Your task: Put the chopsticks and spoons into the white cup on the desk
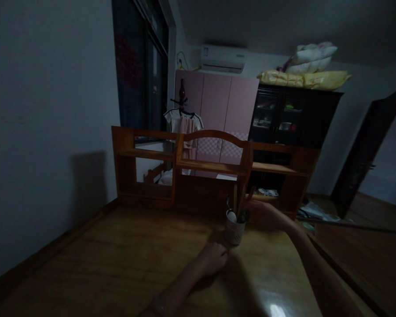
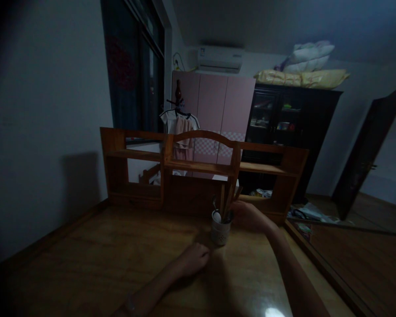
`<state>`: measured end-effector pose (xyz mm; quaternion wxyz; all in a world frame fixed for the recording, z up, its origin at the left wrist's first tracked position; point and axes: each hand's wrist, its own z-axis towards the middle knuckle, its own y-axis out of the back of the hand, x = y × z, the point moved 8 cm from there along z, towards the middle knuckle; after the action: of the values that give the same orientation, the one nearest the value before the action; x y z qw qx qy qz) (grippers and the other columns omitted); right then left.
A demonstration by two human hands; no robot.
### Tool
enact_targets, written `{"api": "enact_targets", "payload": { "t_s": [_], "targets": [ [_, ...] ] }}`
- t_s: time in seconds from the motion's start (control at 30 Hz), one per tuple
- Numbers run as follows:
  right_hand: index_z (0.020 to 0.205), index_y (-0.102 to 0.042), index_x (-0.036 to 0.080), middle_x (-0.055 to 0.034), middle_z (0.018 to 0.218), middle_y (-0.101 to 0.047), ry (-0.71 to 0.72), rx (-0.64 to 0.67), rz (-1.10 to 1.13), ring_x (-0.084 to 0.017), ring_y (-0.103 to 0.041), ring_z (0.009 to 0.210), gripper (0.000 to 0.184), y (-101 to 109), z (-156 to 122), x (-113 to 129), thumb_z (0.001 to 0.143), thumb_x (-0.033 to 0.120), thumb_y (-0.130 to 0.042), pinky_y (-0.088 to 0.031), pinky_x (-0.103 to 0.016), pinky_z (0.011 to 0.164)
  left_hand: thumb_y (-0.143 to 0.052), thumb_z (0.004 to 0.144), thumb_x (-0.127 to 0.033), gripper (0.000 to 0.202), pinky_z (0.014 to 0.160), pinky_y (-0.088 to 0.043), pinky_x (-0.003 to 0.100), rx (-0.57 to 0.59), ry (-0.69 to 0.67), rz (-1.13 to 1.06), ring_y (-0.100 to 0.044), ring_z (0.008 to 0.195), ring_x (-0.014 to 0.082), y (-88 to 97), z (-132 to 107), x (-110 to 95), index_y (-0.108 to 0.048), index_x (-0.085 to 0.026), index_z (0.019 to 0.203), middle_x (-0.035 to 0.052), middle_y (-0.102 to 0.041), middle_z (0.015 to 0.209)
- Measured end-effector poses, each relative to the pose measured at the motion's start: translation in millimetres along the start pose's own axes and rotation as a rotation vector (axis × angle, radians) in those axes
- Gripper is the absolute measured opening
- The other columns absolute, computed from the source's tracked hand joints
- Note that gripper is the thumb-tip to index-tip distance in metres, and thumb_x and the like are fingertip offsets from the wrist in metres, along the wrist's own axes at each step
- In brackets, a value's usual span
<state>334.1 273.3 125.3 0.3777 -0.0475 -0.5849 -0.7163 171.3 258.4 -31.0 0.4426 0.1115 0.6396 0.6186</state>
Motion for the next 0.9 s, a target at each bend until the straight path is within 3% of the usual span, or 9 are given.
{"api": "enact_targets", "payload": {
  "t_s": [0.1,0.27,0.47,0.9],
  "targets": [
    [0.113,-0.063,0.018,-0.0081,0.101,-0.069,-0.035,0.11,0.173,-0.023,-0.066,0.09,0.036,-9,-3,-14,0.078,0.026,-0.062,-0.053,-0.032,0.077,-0.038,0.087,-0.021,0.033,0.068,-0.042,0.028,0.012,-0.009,0.031,-0.065,0.078,0.0199,1.3,0,-3,-0.07,-0.016,0.081,0.0091,-0.073,0.089],
    [0.103,-0.066,0.016,-0.0087,0.098,-0.071,-0.077,0.084,0.303,-0.024,-0.067,0.09,0.033,-10,1,-24,0.075,0.034,-0.069,-0.053,-0.035,0.081,-0.038,0.088,-0.02,0.032,0.069,-0.04,0.027,0.018,-0.016,0.061,-0.064,0.081,0.0193,2.2,1,-5,-0.069,-0.017,0.082,0.0084,-0.072,0.09],
    [0.095,-0.068,0.015,-0.008,0.089,-0.071,-0.086,0.057,0.279,-0.023,-0.067,0.082,0.032,-14,3,-20,0.078,0.042,-0.067,-0.053,-0.032,0.071,-0.038,0.087,-0.02,0.031,0.063,-0.036,0.026,0.004,-0.017,0.076,-0.063,0.075,0.0173,2.0,1,-4,-0.068,-0.017,0.08,0.007,-0.072,0.087],
    [0.096,-0.069,0.017,-0.0069,0.092,-0.07,-0.044,0.1,0.187,-0.024,-0.064,0.087,0.036,-19,-5,-6,0.077,0.048,-0.066,-0.051,-0.032,0.077,-0.039,0.086,-0.02,0.031,0.062,-0.036,0.027,0.008,-0.014,0.074,-0.062,0.071,0.0175,5.6,0,-7,-0.068,-0.016,0.078,0.0079,-0.072,0.085]
  ]
}}
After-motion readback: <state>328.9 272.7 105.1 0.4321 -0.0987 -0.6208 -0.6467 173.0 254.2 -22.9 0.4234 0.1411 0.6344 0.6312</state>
